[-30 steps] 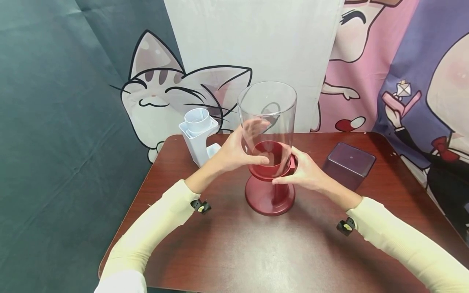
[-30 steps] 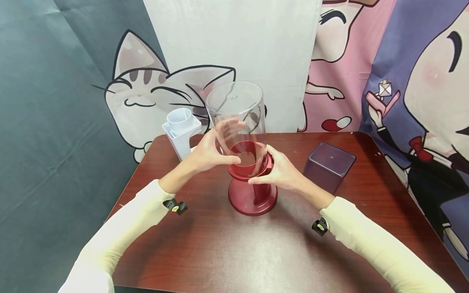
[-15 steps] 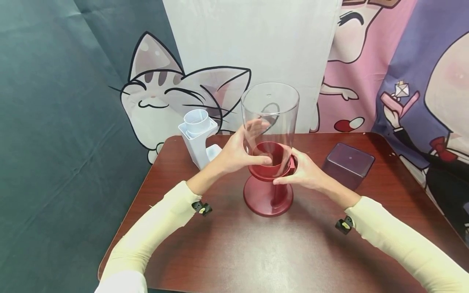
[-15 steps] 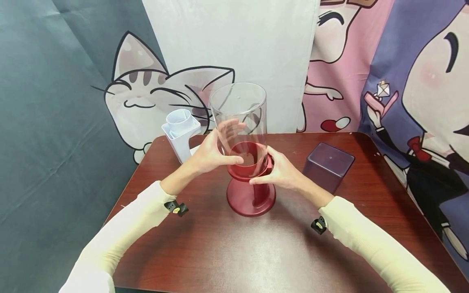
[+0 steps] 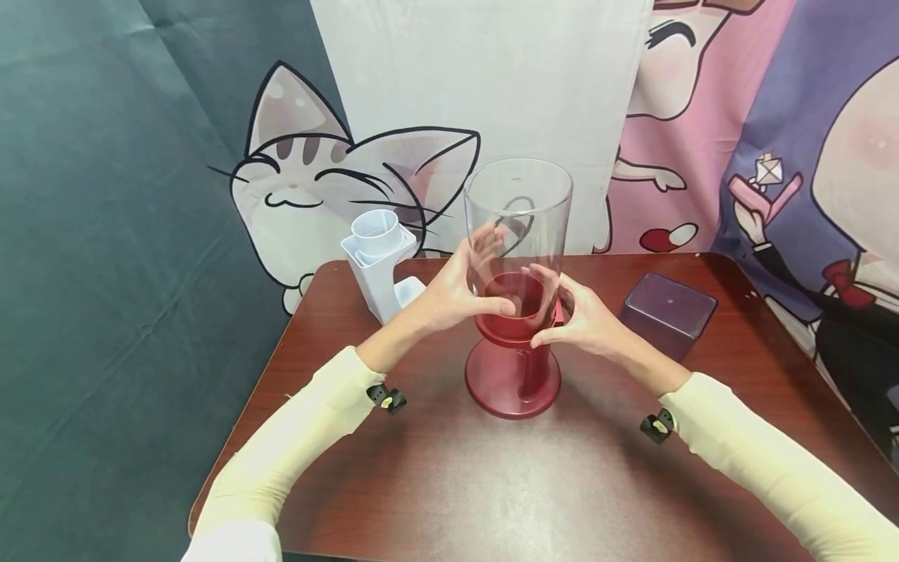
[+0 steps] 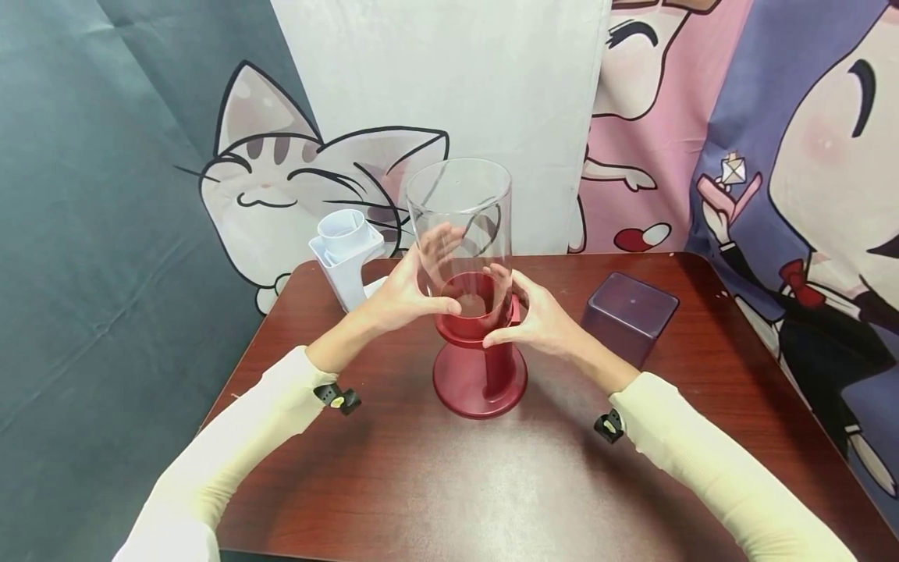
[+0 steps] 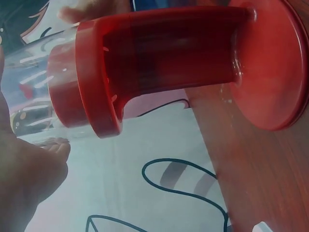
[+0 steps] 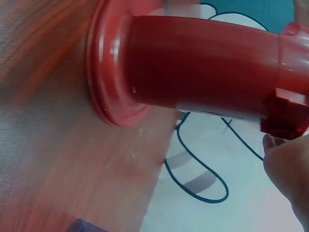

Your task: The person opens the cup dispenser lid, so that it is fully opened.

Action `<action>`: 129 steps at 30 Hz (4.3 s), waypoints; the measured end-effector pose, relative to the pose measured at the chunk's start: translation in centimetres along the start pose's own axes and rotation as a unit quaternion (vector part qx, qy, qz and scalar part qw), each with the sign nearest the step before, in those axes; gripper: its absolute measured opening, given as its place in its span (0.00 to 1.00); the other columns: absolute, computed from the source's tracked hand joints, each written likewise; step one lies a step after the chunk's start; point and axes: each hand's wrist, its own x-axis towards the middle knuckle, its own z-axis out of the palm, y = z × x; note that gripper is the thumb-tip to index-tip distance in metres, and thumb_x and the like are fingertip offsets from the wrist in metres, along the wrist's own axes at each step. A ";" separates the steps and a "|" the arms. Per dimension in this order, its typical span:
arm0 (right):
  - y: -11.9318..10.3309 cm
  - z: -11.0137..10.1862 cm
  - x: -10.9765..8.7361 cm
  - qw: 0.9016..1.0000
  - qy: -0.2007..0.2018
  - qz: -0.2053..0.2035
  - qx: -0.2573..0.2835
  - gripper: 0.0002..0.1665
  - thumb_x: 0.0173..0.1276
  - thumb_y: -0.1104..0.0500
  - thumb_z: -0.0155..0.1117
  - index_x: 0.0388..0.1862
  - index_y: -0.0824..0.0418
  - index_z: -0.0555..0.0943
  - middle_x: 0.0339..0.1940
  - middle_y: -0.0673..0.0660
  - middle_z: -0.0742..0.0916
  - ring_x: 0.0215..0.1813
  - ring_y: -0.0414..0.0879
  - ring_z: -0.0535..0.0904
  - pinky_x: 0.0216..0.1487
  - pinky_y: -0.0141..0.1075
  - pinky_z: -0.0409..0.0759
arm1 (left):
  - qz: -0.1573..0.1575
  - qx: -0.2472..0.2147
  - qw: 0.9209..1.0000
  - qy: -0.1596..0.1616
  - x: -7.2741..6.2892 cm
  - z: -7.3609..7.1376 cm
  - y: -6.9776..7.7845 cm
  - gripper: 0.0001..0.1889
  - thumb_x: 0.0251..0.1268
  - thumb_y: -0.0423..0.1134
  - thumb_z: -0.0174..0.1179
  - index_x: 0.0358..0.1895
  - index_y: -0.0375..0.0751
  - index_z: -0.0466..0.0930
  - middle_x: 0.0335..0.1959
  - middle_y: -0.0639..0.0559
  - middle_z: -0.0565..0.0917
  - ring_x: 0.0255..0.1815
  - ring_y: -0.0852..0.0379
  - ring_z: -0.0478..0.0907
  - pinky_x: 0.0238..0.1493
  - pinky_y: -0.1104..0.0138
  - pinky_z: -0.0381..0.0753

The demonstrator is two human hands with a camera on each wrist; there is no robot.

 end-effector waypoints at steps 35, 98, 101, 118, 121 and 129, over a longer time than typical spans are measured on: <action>-0.1 1.3 0.3 0.999 0.019 -0.003 -0.041 0.62 0.46 0.57 0.93 0.79 0.55 0.69 0.64 0.54 0.86 0.61 0.47 0.83 0.62 0.30 0.82 | 0.031 0.013 0.998 0.055 1.5 -0.2 1.6 0.48 0.53 0.23 0.79 0.76 0.28 0.61 0.72 0.39 0.77 0.76 0.51 0.73 0.78 0.59 0.69; 0.3 1.4 0.0 1.000 0.014 0.003 -0.020 0.60 0.50 0.59 0.91 0.80 0.57 0.68 0.64 0.59 0.85 0.59 0.56 0.81 0.55 0.29 0.84 | 0.144 -0.027 0.981 0.127 1.5 -4.5 4.6 0.60 0.46 0.59 0.84 0.75 0.24 0.63 0.73 0.28 0.74 0.74 0.41 0.74 0.77 0.51 0.70; 0.3 1.3 0.2 1.000 0.006 0.005 -0.022 0.62 0.51 0.58 0.91 0.82 0.58 0.67 0.67 0.58 0.84 0.61 0.54 0.81 0.56 0.29 0.84 | 0.143 -0.030 0.980 0.133 1.2 -5.0 4.9 0.59 0.45 0.58 0.85 0.75 0.26 0.65 0.73 0.26 0.73 0.74 0.44 0.75 0.78 0.52 0.70; -0.2 0.9 0.4 0.999 -0.022 0.012 -0.022 0.59 0.52 0.55 0.90 0.81 0.53 0.68 0.70 0.57 0.82 0.64 0.53 0.80 0.57 0.36 0.86 | 0.117 -0.025 0.975 0.189 -1.7 -7.9 4.4 0.58 0.45 0.55 0.85 0.76 0.29 0.64 0.73 0.31 0.74 0.75 0.43 0.73 0.79 0.55 0.67; -0.3 0.9 0.4 0.999 -0.020 0.012 -0.023 0.58 0.52 0.56 0.89 0.80 0.55 0.69 0.69 0.58 0.83 0.62 0.55 0.81 0.56 0.35 0.87 | 0.118 -0.018 0.974 0.192 -2.2 -8.3 4.0 0.59 0.46 0.56 0.85 0.76 0.27 0.63 0.73 0.30 0.74 0.75 0.43 0.72 0.79 0.55 0.67; -0.4 0.9 0.4 0.999 -0.007 0.010 -0.044 0.57 0.51 0.56 0.90 0.78 0.56 0.71 0.66 0.56 0.84 0.58 0.53 0.82 0.51 0.34 0.87 | 0.108 -0.027 0.975 0.195 -3.2 -8.9 2.8 0.60 0.44 0.56 0.86 0.74 0.23 0.63 0.73 0.21 0.69 0.76 0.38 0.70 0.81 0.52 0.64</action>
